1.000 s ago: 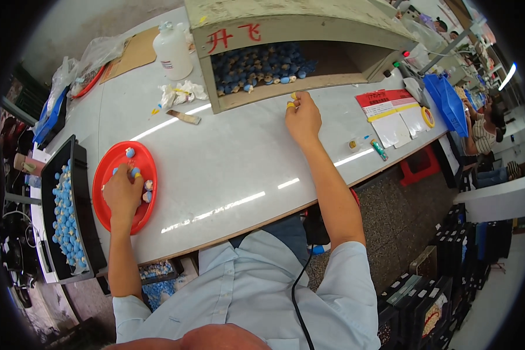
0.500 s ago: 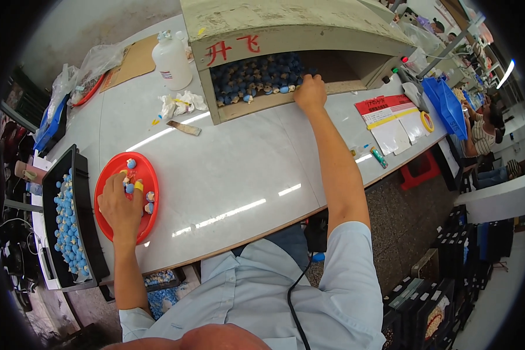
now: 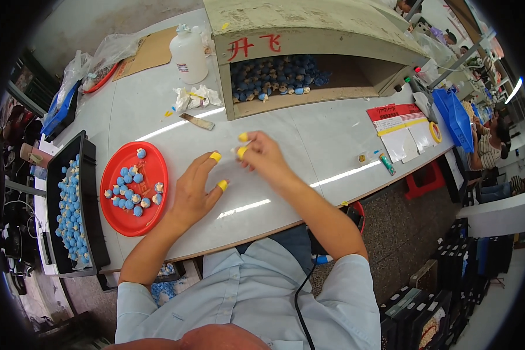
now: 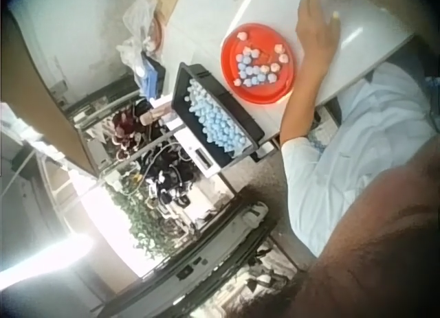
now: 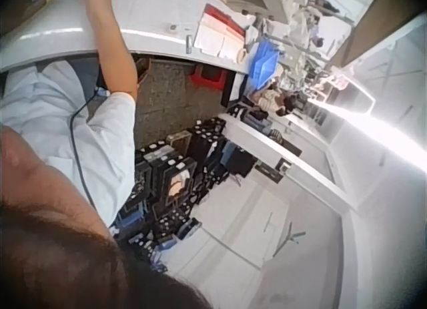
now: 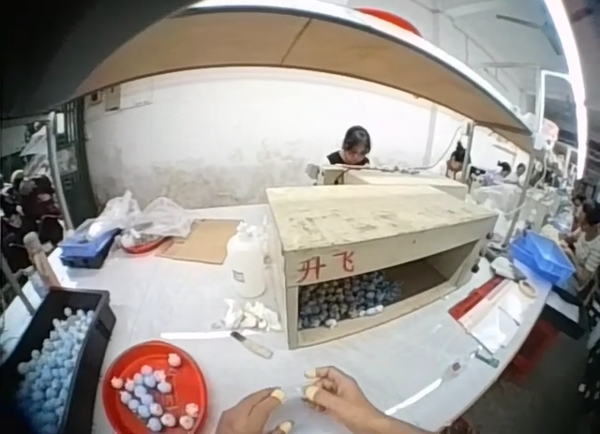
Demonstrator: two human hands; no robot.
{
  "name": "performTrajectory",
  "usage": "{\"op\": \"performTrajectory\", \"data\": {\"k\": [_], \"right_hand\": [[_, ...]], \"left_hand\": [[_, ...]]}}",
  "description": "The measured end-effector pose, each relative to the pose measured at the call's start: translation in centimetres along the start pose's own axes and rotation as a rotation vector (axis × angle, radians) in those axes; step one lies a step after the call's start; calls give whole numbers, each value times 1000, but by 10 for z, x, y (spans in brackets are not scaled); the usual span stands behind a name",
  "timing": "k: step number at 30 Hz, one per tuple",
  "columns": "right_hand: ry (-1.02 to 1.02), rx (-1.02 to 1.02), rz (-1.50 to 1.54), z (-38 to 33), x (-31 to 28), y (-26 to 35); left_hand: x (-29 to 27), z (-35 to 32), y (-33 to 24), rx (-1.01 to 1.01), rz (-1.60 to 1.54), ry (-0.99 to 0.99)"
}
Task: The person assembles small yellow and blue plastic components by hand, securing them with adhesive from a bottle.
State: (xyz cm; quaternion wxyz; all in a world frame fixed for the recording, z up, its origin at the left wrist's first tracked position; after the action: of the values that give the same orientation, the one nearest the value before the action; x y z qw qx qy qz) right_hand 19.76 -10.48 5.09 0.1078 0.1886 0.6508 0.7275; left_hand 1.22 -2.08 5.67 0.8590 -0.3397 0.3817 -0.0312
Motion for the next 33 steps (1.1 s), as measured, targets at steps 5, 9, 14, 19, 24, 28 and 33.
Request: {"op": "performTrajectory", "data": {"k": [5,9,14,19,24,28,33], "right_hand": [[54,-185,-128,-28,28,-26],[51,-151,-161,-37,25,-20],[-17,-296,-371,-55,9,-2],[-852,-605,-986,-87,-90,-8],[-1162,-150,-1265,-107,-184,-7],[-886,-8,-1487,-95,-219,-17],[-858,-238,-872,-70,-184,-13]], "left_hand": [[22,-12,2,-168,-111,161],[31,-19,7,-263,-282,177],[39,-20,15,-675,-807,316],[24,-17,30,-949,-941,478],[19,-11,25,-1052,-1031,581],[17,-14,27,-1090,-1089,616],[19,-10,25,-1109,-1124,645]]}}
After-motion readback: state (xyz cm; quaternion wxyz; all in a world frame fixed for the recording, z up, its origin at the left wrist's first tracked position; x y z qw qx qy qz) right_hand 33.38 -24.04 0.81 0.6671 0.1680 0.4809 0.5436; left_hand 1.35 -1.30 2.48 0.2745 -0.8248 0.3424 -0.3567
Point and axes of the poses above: each hand's wrist, its own z-axis towards the middle knuckle, its own x-axis out of the palm, y = z × x, the point moved 1 cm from there along z, towards the middle knuckle, and after that the axes turned 13 degrees about -x, right-handed, at the moved point
